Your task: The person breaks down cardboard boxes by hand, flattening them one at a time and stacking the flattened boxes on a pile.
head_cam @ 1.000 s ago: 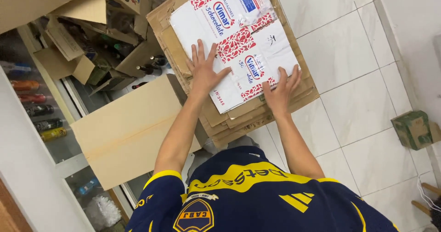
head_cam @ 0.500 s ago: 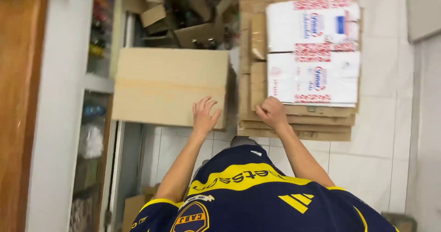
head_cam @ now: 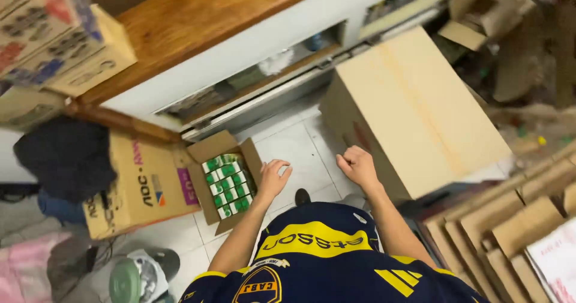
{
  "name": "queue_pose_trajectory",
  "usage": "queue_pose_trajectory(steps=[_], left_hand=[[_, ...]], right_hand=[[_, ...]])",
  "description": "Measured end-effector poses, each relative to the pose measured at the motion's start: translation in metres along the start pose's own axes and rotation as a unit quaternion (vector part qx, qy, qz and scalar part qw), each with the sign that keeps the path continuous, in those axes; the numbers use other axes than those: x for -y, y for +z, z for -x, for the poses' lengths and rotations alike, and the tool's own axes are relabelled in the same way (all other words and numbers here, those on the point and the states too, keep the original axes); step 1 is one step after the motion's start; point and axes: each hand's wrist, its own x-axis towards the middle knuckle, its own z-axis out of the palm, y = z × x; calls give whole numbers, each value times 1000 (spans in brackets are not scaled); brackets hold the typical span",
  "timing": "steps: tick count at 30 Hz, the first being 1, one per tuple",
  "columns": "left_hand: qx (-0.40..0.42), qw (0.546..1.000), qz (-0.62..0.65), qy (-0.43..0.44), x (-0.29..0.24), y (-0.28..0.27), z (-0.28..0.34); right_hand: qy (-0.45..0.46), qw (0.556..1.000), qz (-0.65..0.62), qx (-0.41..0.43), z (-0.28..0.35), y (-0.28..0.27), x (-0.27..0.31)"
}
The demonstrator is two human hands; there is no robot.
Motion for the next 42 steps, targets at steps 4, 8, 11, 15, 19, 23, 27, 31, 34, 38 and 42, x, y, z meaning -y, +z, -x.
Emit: queue_pose_trajectory(steps=[4, 8, 11, 15, 19, 23, 27, 31, 34, 38, 42], left_hand=[[-106, 992, 41, -45, 37, -49, 27], [-206, 968, 115, -90, 77, -83, 28], [-297, 936, 163, -95, 94, -132, 14], [-398, 879, 210, -158, 119, -230, -16], [-544, 824, 129, -92, 127, -371, -64], [-667, 743, 45, -17, 135, -507, -107], [-705, 708, 37, -17, 129, -601, -135], [-723, 689, 41, -33, 130, -665, -147], [-733, 676, 47, -55, 123, -693, -152], [-712, 685, 98, -118, 89, -723, -155], [-683, 702, 110, -170, 86, -727, -157]], right_hand=[[-82, 993, -50, 70, -58, 72, 26], [-122, 977, -116, 130, -121, 132, 54], [-153, 962, -157, 162, -184, 168, 79], [-176, 945, -207, 181, -290, 217, 113], [-200, 932, -243, 178, -416, 253, 182], [-224, 914, -282, 187, -537, 281, 273], [-279, 889, -300, 205, -617, 292, 353], [-317, 876, -308, 193, -666, 321, 398], [-357, 859, -323, 176, -685, 346, 414], [-386, 845, -310, 203, -688, 350, 438], [-370, 857, -290, 211, -688, 359, 437]])
